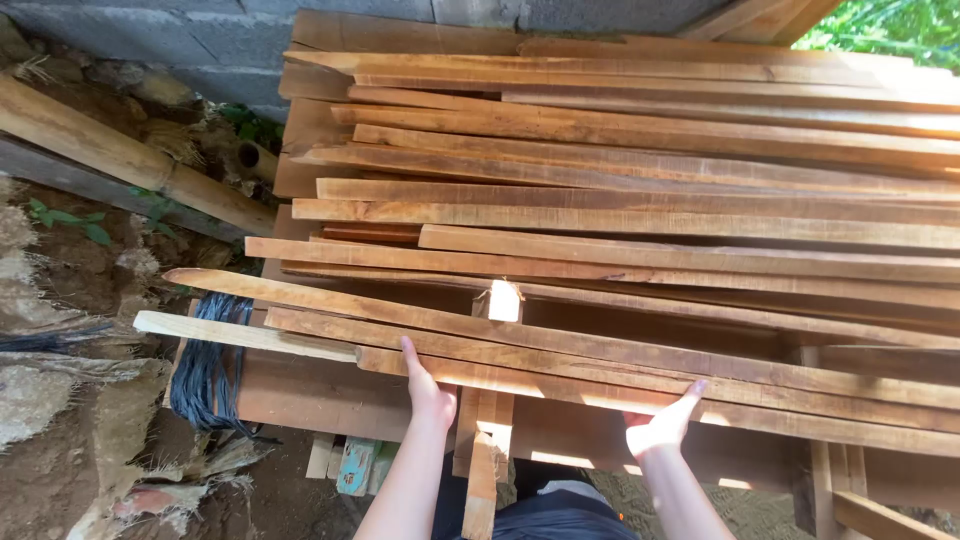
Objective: The person is tying several pieces of cut wood together into bundles using plastic straps.
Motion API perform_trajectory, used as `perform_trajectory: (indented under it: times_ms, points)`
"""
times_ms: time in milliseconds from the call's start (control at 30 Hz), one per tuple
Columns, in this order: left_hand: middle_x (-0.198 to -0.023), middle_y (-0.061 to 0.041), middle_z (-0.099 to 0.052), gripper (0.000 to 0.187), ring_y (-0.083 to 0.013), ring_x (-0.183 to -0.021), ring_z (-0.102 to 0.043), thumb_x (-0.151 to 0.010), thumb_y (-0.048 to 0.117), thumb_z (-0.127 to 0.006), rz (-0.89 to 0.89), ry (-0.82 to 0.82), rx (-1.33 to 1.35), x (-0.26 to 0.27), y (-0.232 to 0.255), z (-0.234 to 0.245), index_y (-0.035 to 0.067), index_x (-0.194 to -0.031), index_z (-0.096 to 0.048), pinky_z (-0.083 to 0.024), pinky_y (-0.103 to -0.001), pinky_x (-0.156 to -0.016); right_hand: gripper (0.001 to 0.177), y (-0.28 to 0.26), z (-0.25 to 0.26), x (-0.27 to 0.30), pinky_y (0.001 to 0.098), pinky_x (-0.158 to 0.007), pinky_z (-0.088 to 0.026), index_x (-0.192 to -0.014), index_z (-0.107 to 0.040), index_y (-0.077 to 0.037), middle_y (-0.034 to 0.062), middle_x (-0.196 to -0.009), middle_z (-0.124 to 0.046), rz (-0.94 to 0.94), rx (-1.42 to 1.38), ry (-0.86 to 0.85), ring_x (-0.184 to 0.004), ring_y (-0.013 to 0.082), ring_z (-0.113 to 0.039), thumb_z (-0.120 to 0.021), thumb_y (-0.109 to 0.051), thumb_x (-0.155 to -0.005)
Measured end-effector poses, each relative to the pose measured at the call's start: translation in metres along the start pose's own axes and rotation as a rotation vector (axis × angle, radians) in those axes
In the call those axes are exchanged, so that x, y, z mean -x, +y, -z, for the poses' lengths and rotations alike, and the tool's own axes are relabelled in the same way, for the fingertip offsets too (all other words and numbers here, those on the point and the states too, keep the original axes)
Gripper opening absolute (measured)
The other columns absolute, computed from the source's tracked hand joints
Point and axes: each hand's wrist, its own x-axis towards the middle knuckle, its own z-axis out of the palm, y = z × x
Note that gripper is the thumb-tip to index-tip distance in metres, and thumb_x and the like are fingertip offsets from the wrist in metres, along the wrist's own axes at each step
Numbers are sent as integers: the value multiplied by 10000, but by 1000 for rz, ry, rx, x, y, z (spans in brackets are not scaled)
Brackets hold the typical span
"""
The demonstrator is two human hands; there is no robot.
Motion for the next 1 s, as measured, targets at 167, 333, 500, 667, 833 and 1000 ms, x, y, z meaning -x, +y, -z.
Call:
perform_trajectory:
  times_ms: [167, 333, 500, 667, 833, 1000]
  points:
    - [-1304, -186, -602, 714, -248, -1165, -591, -904, 438, -629, -50, -5, -62, -11, 8, 26, -104, -1361, -536, -497, -352, -1015, 514, 9, -7, 80, 386, -780, -552, -1361, -590, -89, 222, -1117, -731, 47, 878, -471, -869, 288, -698, -504, -437, -992]
    - [-1234, -194, -645, 605, -262, -1127, -620, -918, 379, -657, -40, -37, -114, -13, 16, 38, -113, -1267, -611, -514, -382, -998, 477, 46, -81, 155, 249, -801, -575, -1230, -755, -99, 56, -1089, -824, 606, 1577, -765, -891, 154, -757, -637, -420, -897]
    - [-1218, -175, -584, 631, -269, -1059, -578, -879, 373, -692, 50, -93, -235, -31, 26, 76, -41, -1328, -531, -480, -438, -996, 412, 117, -164, 188, 331, -823, -579, -1169, -708, -82, 84, -1134, -755, 1212, 1466, -1462, -947, 265, -732, -626, -395, -915]
    - [-1311, -126, -659, 595, -194, -1103, -665, -945, 331, -628, -144, 66, -473, -24, 93, 125, 34, -1448, -514, -545, -322, -930, 466, 174, -221, 192, 333, -892, -531, -1189, -679, -116, 35, -1137, -721, 1116, 1846, -1359, -1014, 218, -679, -605, -474, -901]
    - [-1080, -159, -768, 300, -288, -939, -758, -930, 320, -790, -645, 370, -601, -120, 139, 238, 149, -1175, -763, -589, -364, -816, 455, 218, -249, 215, 417, -885, -578, -1227, -679, -185, 29, -1064, -741, 1108, 2083, -1225, -1018, 243, -734, -666, -524, -923]
    - [-1150, -55, -693, 348, -227, -829, -715, -893, 233, -777, -1120, 647, -1002, -122, 229, 264, 177, -1231, -709, -588, -350, -738, 373, 292, -256, 245, 432, -787, -612, -1178, -709, -114, 105, -976, -768, 1046, 1882, -1617, -869, 294, -759, -723, -378, -916]
